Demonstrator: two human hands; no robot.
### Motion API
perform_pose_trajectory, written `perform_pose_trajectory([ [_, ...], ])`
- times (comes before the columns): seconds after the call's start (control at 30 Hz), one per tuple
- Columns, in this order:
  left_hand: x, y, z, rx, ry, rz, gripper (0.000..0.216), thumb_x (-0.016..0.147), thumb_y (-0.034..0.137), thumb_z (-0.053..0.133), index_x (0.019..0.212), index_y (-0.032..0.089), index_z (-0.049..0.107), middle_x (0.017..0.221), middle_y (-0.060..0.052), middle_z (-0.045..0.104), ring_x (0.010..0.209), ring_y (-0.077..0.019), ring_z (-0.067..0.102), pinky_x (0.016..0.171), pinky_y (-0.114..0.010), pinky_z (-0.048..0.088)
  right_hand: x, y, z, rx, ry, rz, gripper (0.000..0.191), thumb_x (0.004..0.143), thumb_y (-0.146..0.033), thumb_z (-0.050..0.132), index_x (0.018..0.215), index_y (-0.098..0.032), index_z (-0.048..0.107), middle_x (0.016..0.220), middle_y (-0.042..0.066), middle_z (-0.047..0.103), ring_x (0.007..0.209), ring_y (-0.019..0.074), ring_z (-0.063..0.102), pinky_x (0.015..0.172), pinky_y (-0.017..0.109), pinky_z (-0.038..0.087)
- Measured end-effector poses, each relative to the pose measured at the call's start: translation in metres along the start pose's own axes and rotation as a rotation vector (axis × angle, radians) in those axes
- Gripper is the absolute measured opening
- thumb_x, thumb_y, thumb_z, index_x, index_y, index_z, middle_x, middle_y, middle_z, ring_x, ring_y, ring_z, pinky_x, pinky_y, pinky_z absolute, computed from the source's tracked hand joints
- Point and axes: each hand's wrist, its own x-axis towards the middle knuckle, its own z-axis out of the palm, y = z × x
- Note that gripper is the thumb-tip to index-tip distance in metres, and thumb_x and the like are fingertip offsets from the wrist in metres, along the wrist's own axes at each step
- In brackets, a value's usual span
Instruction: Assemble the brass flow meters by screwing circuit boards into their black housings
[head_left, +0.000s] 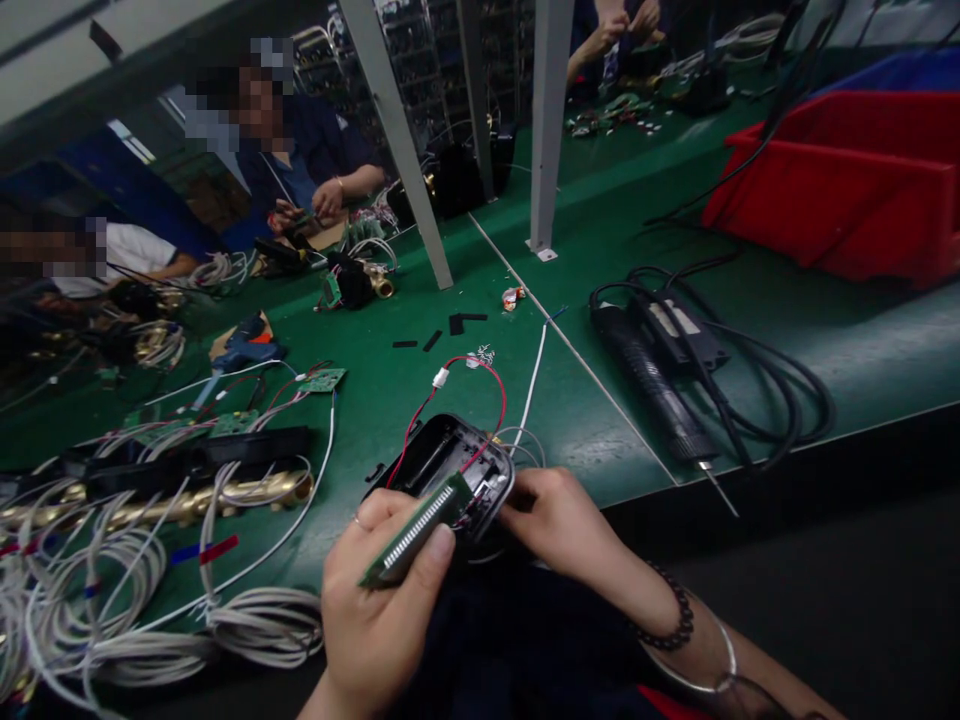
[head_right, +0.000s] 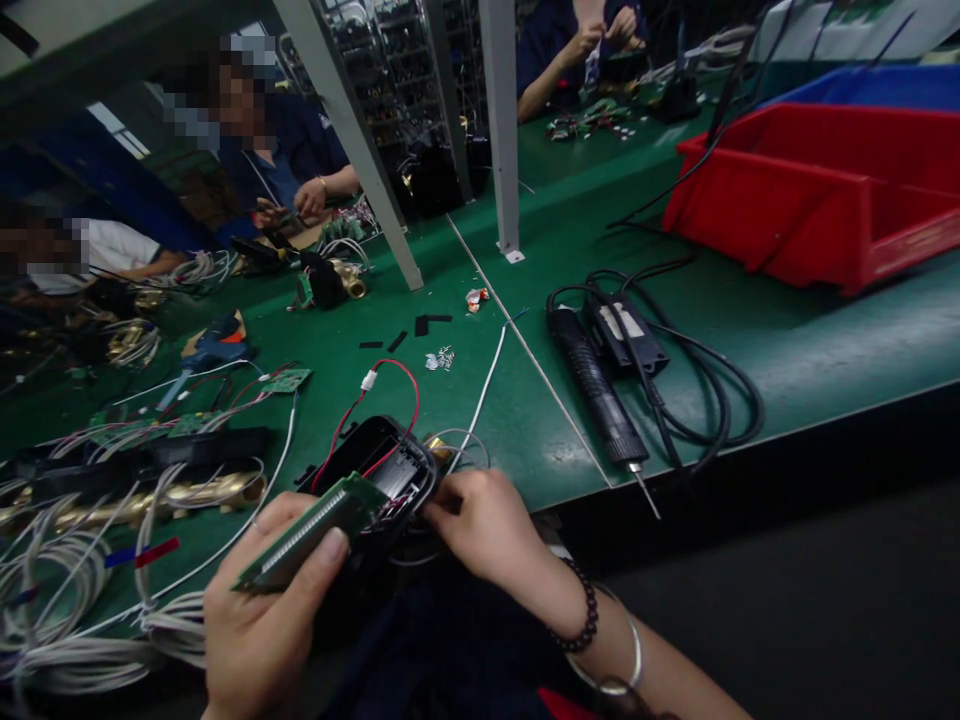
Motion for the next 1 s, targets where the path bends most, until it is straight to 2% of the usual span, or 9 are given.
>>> perform_pose_trajectory([
  [0.1, -0.002, 0.0, 0.001, 0.01, 0.016, 0.019, 0.019, 0.08, 0.03, 0.063, 0.065, 0.019, 0.064, 0.065, 0.0, 0.055, 0.057, -0.0124, 0.049, 0.055, -0.024, 0.041, 0.0, 0.004, -0.001, 0.03, -0.003, -0.001, 0.017, 0.073, -0.021, 0.06, 0.057, -0.015, 0.063, 0.056, 0.002, 0.063, 0.052, 0.0139, 0.054, 0.048, 0.023, 0.033],
  [0.2, -0.005, -0.002, 0.002, -0.118, 0.18, -0.1, 0.024, 0.076, 0.037, 0.068, 0.062, 0.017, 0.063, 0.066, -0.001, 0.055, 0.06, -0.0129, 0.05, 0.058, -0.024, 0.042, 0.001, 0.007, 0.006, 0.253, -0.033, 0.007, 0.012, 0.072, -0.023, 0.062, 0.065, -0.015, 0.066, 0.063, 0.002, 0.066, 0.058, 0.0153, 0.058, 0.052, 0.023, 0.039],
  [0.33, -0.008, -0.005, 0.002, -0.311, 0.232, -0.205, 0.025, 0.071, 0.038, 0.073, 0.069, 0.014, 0.065, 0.067, -0.001, 0.055, 0.058, -0.0125, 0.051, 0.054, -0.023, 0.041, 0.002, 0.005, 0.011, 0.38, -0.102, -0.025, 0.012, 0.074, -0.023, 0.061, 0.072, -0.015, 0.069, 0.071, 0.003, 0.068, 0.069, 0.0188, 0.061, 0.062, 0.026, 0.046],
  [0.5, -0.007, -0.005, 0.0, -0.372, 0.258, -0.316, 0.022, 0.072, 0.034, 0.074, 0.071, 0.015, 0.065, 0.061, 0.0, 0.055, 0.053, -0.0107, 0.05, 0.049, -0.02, 0.041, -0.009, -0.001, -0.008, 0.004, -0.181, -0.031, 0.008, 0.079, -0.017, 0.061, 0.08, -0.015, 0.069, 0.08, 0.005, 0.069, 0.076, 0.0213, 0.062, 0.07, 0.031, 0.045],
  [0.6, -0.006, -0.003, -0.002, -0.406, 0.249, -0.28, 0.02, 0.071, 0.034, 0.074, 0.072, 0.015, 0.066, 0.063, -0.001, 0.058, 0.054, -0.0123, 0.054, 0.049, -0.021, 0.046, -0.014, -0.003, -0.011, -0.167, -0.167, -0.069, 0.009, 0.082, -0.015, 0.06, 0.081, -0.015, 0.069, 0.083, 0.008, 0.068, 0.082, 0.0233, 0.062, 0.074, 0.034, 0.044],
  [0.73, -0.004, 0.002, -0.007, -0.467, 0.345, -0.197, 0.024, 0.064, 0.036, 0.077, 0.079, 0.019, 0.068, 0.063, 0.0, 0.062, 0.056, -0.017, 0.06, 0.052, -0.026, 0.054, -0.012, -0.006, 0.004, 0.081, -0.025, -0.118, 0.013, 0.079, -0.008, 0.058, 0.074, -0.016, 0.067, 0.079, 0.005, 0.067, 0.076, 0.0183, 0.061, 0.071, 0.029, 0.046],
  [0.83, 0.002, 0.003, -0.01, -0.539, 0.422, -0.217, 0.024, 0.065, 0.032, 0.077, 0.085, 0.023, 0.067, 0.064, 0.003, 0.063, 0.056, -0.0166, 0.061, 0.05, -0.025, 0.054, -0.013, -0.003, 0.008, 0.198, 0.102, -0.092, 0.009, 0.076, -0.015, 0.06, 0.069, -0.016, 0.065, 0.069, 0.002, 0.065, 0.064, 0.0159, 0.06, 0.059, 0.025, 0.046],
  [0.93, 0.016, 0.01, -0.01, -0.65, 0.506, -0.271, 0.024, 0.067, 0.032, 0.076, 0.087, 0.022, 0.067, 0.074, 0.003, 0.065, 0.061, -0.0165, 0.063, 0.048, -0.023, 0.054, -0.018, -0.001, -0.003, 0.251, 0.234, -0.103, 0.013, 0.078, -0.025, 0.06, 0.068, -0.018, 0.064, 0.063, 0.0, 0.062, 0.054, 0.0137, 0.058, 0.048, 0.023, 0.044],
  [1.0, 0.028, 0.02, -0.009, -0.767, 0.556, -0.355, 0.019, 0.066, 0.027, 0.074, 0.083, 0.02, 0.067, 0.076, 0.003, 0.066, 0.06, -0.0138, 0.061, 0.043, -0.019, 0.05, -0.02, -0.006, -0.016, 0.194, 0.382, -0.195, 0.014, 0.081, -0.026, 0.059, 0.069, -0.019, 0.063, 0.066, 0.0, 0.063, 0.058, 0.014, 0.06, 0.053, 0.024, 0.048],
])
